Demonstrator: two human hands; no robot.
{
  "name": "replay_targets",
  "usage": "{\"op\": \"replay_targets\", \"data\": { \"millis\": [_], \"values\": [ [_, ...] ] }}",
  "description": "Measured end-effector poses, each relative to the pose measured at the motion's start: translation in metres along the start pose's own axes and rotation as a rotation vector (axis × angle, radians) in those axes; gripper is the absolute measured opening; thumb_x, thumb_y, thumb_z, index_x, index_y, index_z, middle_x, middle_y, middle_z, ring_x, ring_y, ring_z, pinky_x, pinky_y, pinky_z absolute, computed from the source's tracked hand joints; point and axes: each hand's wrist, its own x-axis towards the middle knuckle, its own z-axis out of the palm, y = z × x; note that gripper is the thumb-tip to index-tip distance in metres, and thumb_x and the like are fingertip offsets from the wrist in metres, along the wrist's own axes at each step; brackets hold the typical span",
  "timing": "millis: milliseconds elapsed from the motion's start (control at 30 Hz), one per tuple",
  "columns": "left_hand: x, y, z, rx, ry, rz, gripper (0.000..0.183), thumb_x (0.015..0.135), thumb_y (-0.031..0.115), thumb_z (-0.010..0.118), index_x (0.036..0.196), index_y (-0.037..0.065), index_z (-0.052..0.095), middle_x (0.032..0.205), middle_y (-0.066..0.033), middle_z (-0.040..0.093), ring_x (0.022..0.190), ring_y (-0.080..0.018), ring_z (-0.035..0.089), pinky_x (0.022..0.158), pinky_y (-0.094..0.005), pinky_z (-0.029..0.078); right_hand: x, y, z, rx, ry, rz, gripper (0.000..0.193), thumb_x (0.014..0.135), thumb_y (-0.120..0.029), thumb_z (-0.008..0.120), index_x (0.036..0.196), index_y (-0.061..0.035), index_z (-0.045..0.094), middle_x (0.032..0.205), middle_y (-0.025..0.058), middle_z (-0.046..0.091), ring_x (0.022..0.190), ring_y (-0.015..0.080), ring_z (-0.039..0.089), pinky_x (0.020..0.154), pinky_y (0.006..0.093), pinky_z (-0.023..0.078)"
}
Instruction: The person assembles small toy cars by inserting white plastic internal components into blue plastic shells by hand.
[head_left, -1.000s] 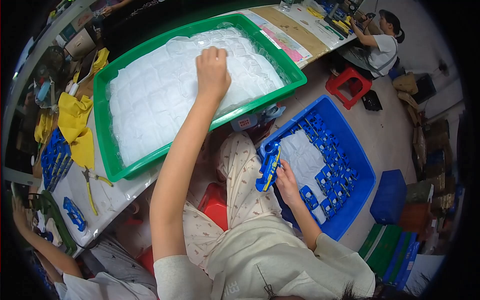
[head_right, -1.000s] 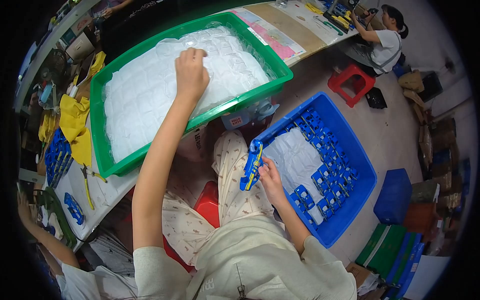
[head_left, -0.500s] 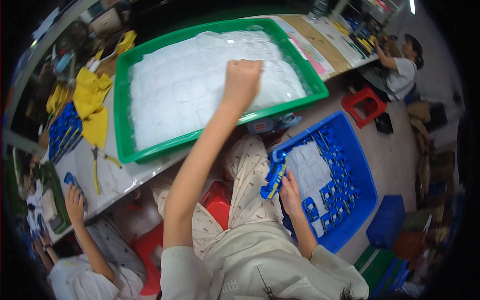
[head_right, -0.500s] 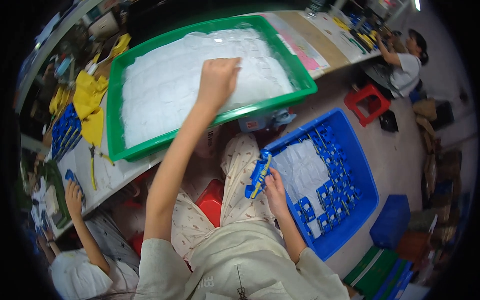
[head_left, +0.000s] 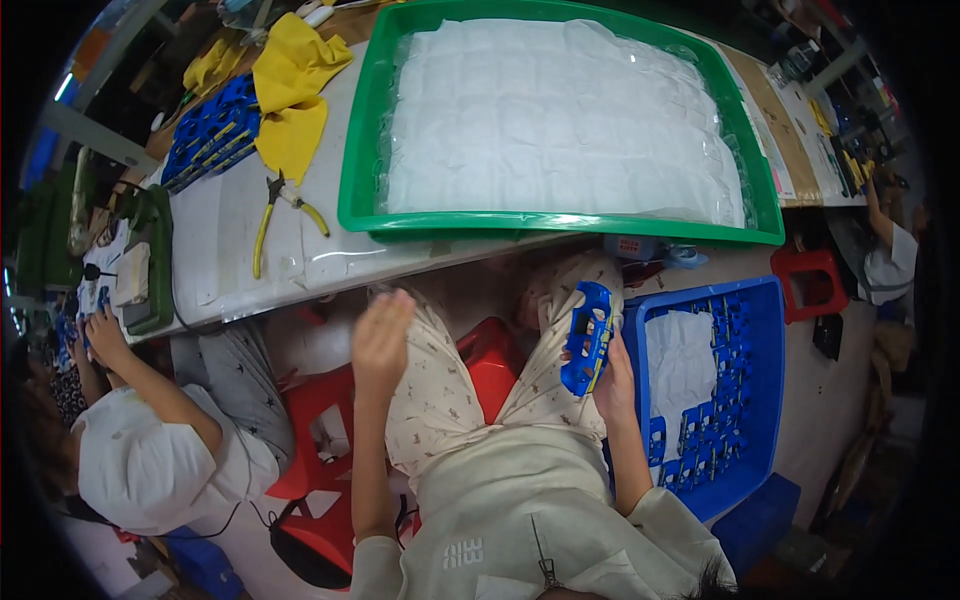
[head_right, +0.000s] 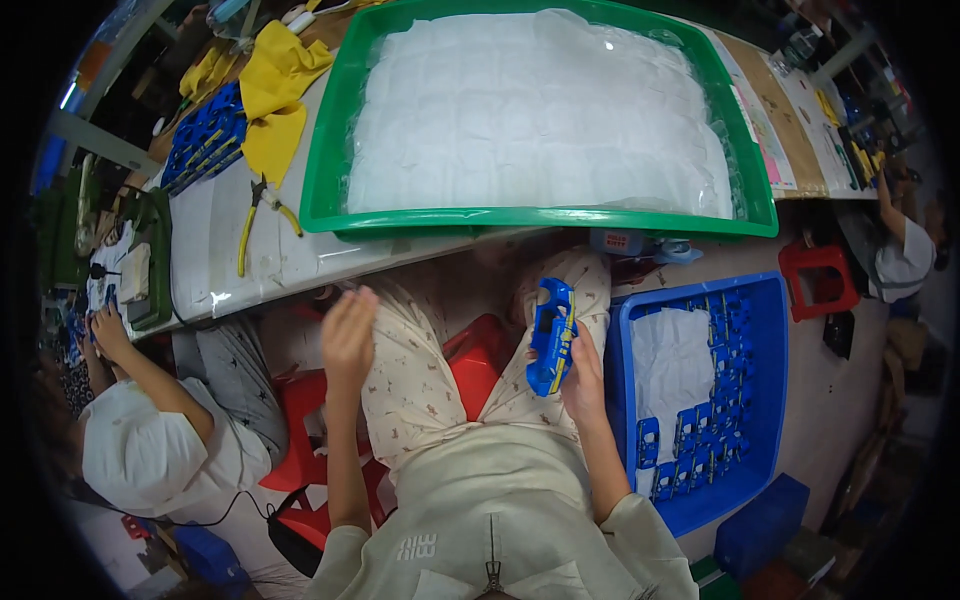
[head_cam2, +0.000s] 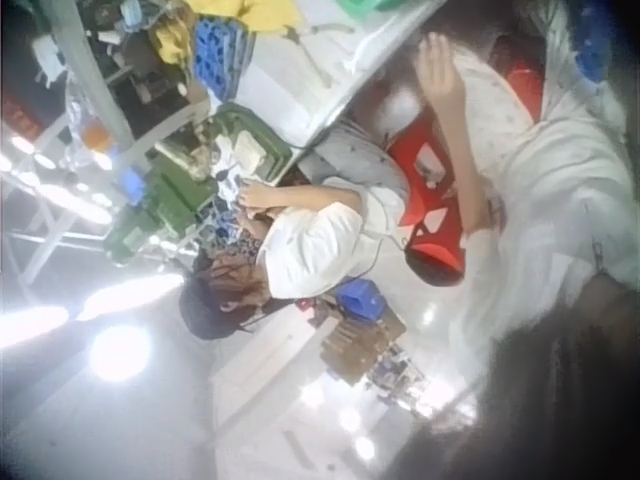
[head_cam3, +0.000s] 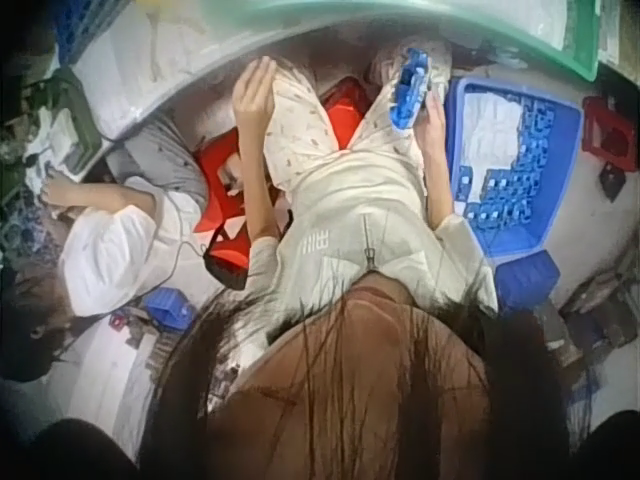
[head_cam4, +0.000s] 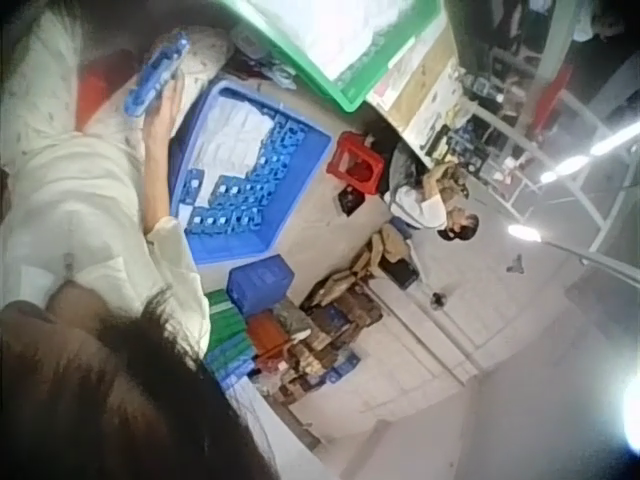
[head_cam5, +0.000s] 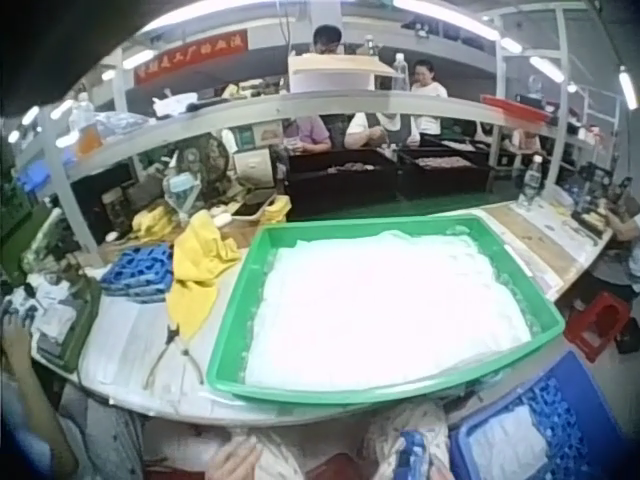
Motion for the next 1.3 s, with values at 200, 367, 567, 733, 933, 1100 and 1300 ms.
{"op": "replay_targets", "data": {
  "millis": [200, 367, 567, 733, 933, 1100, 1300],
  "values": [
    [-0.025, 0.049, 0.006, -0.269, -0.189, 0.161, 0.037, 0.067, 0.0, 0.056, 0.104, 0.0, 0.059, 0.107, -0.0093, 0.058, 0.095, -0.0241, 0.055, 0.08, -0.0336, 0.047, 0.005, 0.008, 0.027, 0.076, -0.123, 0.085, 0.048, 0.091, -0.037, 0.035, 0.126, -0.0041, 0.034, 0.103, 0.0198, 0.053, 0.085, 0.0249, 0.058, 0.076, 0.0355, 0.048],
    [-0.02, 0.066, 0.004, -0.327, -0.119, 0.181, 0.037, 0.067, 0.002, 0.058, 0.104, 0.0, 0.058, 0.107, -0.0093, 0.057, 0.094, -0.0232, 0.055, 0.08, -0.032, 0.048, 0.002, 0.012, 0.03, 0.145, -0.102, 0.198, 0.048, 0.093, -0.037, 0.023, 0.128, -0.0059, 0.035, 0.102, 0.0194, 0.052, 0.083, 0.023, 0.055, 0.072, 0.0332, 0.048],
    [-0.001, 0.033, 0.002, -0.109, 0.259, 0.121, 0.019, 0.07, 0.0, 0.063, 0.089, 0.001, 0.061, 0.09, -0.0078, 0.063, 0.086, -0.0243, 0.06, 0.071, -0.032, 0.047, 0.0, 0.014, 0.025, 0.166, -0.126, 0.206, 0.047, 0.093, -0.036, 0.023, 0.127, -0.0062, 0.035, 0.102, 0.019, 0.052, 0.084, 0.0227, 0.055, 0.073, 0.0323, 0.048],
    [-0.005, 0.006, 0.028, -0.183, 0.253, -0.011, 0.013, 0.069, 0.001, 0.064, 0.081, 0.003, 0.059, 0.091, -0.0077, 0.063, 0.088, -0.0222, 0.06, 0.073, -0.0323, 0.045, -0.001, 0.015, 0.029, 0.129, -0.122, 0.191, 0.047, 0.093, -0.036, 0.024, 0.127, -0.0063, 0.035, 0.103, 0.0192, 0.051, 0.085, 0.0228, 0.054, 0.072, 0.0325, 0.048],
    [-0.003, 0.024, 0.006, -0.245, 0.237, 0.213, 0.01, 0.068, -0.001, 0.063, 0.075, 0.003, 0.057, 0.092, -0.0073, 0.063, 0.09, -0.0217, 0.06, 0.075, -0.0333, 0.047, -0.001, 0.015, 0.028, 0.126, -0.074, 0.188, 0.045, 0.092, -0.037, 0.026, 0.125, -0.0079, 0.038, 0.102, 0.0189, 0.051, 0.082, 0.0221, 0.054, 0.071, 0.0321, 0.048],
    [0.004, 0.002, 0.034, -0.293, 0.097, 0.057, 0.009, 0.068, -0.003, 0.061, 0.076, 0.0, 0.057, 0.093, -0.0088, 0.063, 0.09, -0.0238, 0.06, 0.075, -0.0353, 0.047, 0.002, 0.015, 0.036, 0.096, -0.104, 0.214, 0.046, 0.092, -0.038, 0.026, 0.126, -0.0085, 0.036, 0.101, 0.0188, 0.052, 0.082, 0.0219, 0.055, 0.07, 0.032, 0.048],
    [-0.024, 0.026, 0.039, -0.37, 0.028, 0.15, 0.01, 0.069, -0.001, 0.062, 0.078, 0.001, 0.058, 0.093, -0.0082, 0.062, 0.092, -0.0232, 0.059, 0.075, -0.035, 0.048, 0.0, 0.017, 0.033, 0.121, -0.104, 0.201, 0.047, 0.092, -0.037, 0.025, 0.127, -0.0064, 0.035, 0.1, 0.0188, 0.052, 0.082, 0.0224, 0.056, 0.07, 0.0327, 0.049]
  ]
}}
